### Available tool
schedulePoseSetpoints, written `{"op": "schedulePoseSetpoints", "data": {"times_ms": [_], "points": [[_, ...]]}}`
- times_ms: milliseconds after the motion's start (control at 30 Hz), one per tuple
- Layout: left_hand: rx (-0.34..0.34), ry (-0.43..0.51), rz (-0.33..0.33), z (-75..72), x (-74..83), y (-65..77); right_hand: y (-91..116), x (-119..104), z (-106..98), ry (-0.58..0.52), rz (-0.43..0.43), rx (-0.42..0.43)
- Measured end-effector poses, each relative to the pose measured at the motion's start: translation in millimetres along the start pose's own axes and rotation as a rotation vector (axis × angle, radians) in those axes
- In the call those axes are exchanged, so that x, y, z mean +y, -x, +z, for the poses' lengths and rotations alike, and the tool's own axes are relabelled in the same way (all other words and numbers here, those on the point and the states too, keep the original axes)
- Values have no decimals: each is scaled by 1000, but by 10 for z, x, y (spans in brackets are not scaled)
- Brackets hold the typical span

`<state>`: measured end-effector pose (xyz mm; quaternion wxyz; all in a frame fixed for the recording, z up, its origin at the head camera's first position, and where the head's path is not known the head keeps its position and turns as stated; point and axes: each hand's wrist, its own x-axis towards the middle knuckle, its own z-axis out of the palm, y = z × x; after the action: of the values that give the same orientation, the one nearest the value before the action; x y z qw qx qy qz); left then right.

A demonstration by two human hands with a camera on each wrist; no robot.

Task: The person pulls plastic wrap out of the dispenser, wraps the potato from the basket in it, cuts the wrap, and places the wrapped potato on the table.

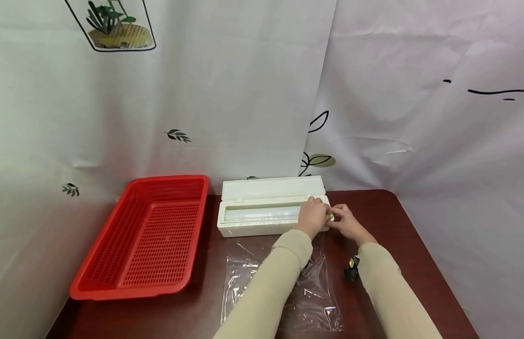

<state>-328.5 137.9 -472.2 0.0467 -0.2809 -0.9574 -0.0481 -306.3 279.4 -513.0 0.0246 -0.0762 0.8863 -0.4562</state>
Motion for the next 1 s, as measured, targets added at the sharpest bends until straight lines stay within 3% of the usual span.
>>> {"op": "schedulePoseSetpoints", "data": {"times_ms": [333,533,567,767,800,900,1000], "points": [[-18,-65,-73,46,95,-32,49,-21,0,-32,52,-18],[-34,-63,-45,57,23,-85,0,74,43,-48,66,14],[-8,-48,-32,133,-12,-123,-9,85,48,-66,67,20],[-91,26,-47,89,-84,-166,-4,106,66,-217,10,67],[-131,25,-58,8,-74,-139,7,109,67,-220,-4,75],[-130,18,-51,-9,-85,-118,34,117,77,-213,-37,111],[-119,-10,-33,-21,-99,-102,33,111,95,-178,6,133]]}}
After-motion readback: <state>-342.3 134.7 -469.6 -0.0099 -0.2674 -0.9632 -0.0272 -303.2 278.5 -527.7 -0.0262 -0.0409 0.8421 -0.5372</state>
